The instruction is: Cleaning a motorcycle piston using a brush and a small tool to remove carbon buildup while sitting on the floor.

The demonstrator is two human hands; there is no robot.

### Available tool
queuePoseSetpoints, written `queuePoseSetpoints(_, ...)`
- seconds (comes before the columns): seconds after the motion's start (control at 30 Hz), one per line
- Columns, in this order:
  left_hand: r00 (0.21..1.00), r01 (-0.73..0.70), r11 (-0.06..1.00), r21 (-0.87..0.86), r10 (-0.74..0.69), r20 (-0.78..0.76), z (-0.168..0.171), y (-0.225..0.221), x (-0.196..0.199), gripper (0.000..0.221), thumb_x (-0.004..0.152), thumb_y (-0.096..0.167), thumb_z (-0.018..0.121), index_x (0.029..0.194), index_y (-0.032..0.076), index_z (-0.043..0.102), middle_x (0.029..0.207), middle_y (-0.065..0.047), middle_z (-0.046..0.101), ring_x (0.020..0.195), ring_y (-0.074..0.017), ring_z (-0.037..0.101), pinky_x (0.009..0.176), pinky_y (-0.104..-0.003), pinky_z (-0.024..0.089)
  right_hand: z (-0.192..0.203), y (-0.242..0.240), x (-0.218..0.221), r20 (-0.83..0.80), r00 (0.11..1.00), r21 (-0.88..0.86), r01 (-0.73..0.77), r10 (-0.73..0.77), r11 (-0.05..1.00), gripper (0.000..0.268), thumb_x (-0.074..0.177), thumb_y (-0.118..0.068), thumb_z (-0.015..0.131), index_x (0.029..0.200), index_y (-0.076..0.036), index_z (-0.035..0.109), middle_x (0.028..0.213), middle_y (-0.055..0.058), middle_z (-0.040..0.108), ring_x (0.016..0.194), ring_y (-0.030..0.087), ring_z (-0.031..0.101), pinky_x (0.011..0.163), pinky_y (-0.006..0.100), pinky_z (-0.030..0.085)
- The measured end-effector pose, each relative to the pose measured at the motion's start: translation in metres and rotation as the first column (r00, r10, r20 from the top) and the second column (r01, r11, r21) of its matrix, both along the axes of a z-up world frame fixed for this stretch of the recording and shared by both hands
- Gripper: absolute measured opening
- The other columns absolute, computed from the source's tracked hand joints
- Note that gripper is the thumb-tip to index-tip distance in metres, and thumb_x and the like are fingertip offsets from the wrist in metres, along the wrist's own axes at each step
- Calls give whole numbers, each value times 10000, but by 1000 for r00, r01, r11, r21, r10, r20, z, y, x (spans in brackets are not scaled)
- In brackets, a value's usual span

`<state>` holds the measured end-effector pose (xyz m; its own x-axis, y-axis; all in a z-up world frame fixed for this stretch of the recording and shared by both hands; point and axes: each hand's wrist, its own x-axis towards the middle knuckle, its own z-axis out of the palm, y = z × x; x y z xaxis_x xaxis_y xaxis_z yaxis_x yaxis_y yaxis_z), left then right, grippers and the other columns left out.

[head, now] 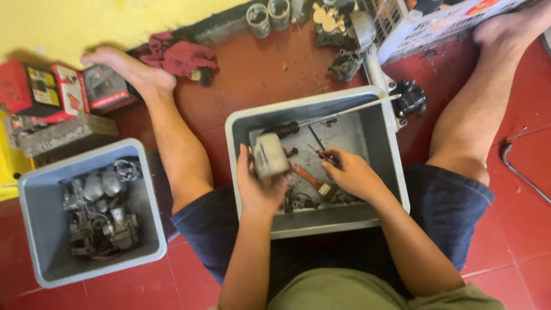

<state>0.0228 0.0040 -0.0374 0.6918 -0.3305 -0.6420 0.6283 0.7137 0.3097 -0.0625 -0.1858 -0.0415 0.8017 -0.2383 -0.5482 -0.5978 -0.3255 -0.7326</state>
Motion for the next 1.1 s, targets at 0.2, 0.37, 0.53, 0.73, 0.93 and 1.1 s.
queuePoseSetpoints(0.2,998,0,992,126,9,-69,-50,13,15,717,888,329,762,1354,-75,395,1059,-288,594,887,-406,686,930,-541,560,-100,-4,1,-244,899,-496,-438,363,750,408,935,-122,620,1341,-101,653,1100,191,751,943,376,771,766,533,618)
queuePoseSetpoints(0.37,978,-16,999,32,22,-209,-77,20,9,469,873,348,790,1052,-56,633,947,-284,705,898,-439,735,948,-578,586,-107,8,-1,-260,872,-762,-449,415,466,408,864,-158,701,1266,-88,676,1044,165,698,965,379,743,858,514,551)
queuePoseSetpoints(0.53,937,-95,990,-103,54,-344,-80,14,1,621,809,484,818,1077,-31,599,1029,-271,694,999,-439,707,997,-629,542,-96,37,5,-281,807,-716,-537,520,447,391,803,-256,825,1149,-98,738,986,125,721,907,322,753,800,466,572)
queuePoseSetpoints(0.73,981,-30,961,-275,-24,-190,-78,17,-14,804,830,711,671,1129,-31,592,1057,-296,676,933,-458,702,1005,-634,541,-113,42,7,-343,740,-619,-641,578,454,263,788,-230,810,995,-70,780,843,120,746,790,312,767,691,490,585)
queuePoseSetpoints(0.93,989,30,951,-307,16,147,-53,20,-14,584,927,476,687,1192,-40,620,1185,-297,684,1048,-446,697,1108,-626,449,-8,13,11,112,990,-271,-51,84,961,270,896,-175,747,1033,56,725,920,291,734,951,468,728,797,560,554)
queuePoseSetpoints(1.1,972,-198,951,-236,160,-172,-53,-4,-15,579,793,487,824,1079,7,669,1085,-275,708,1029,-448,698,1067,-632,505,-17,-3,-6,644,717,78,285,-267,955,273,973,-93,751,1134,69,601,970,256,662,1017,363,690,896,469,555)
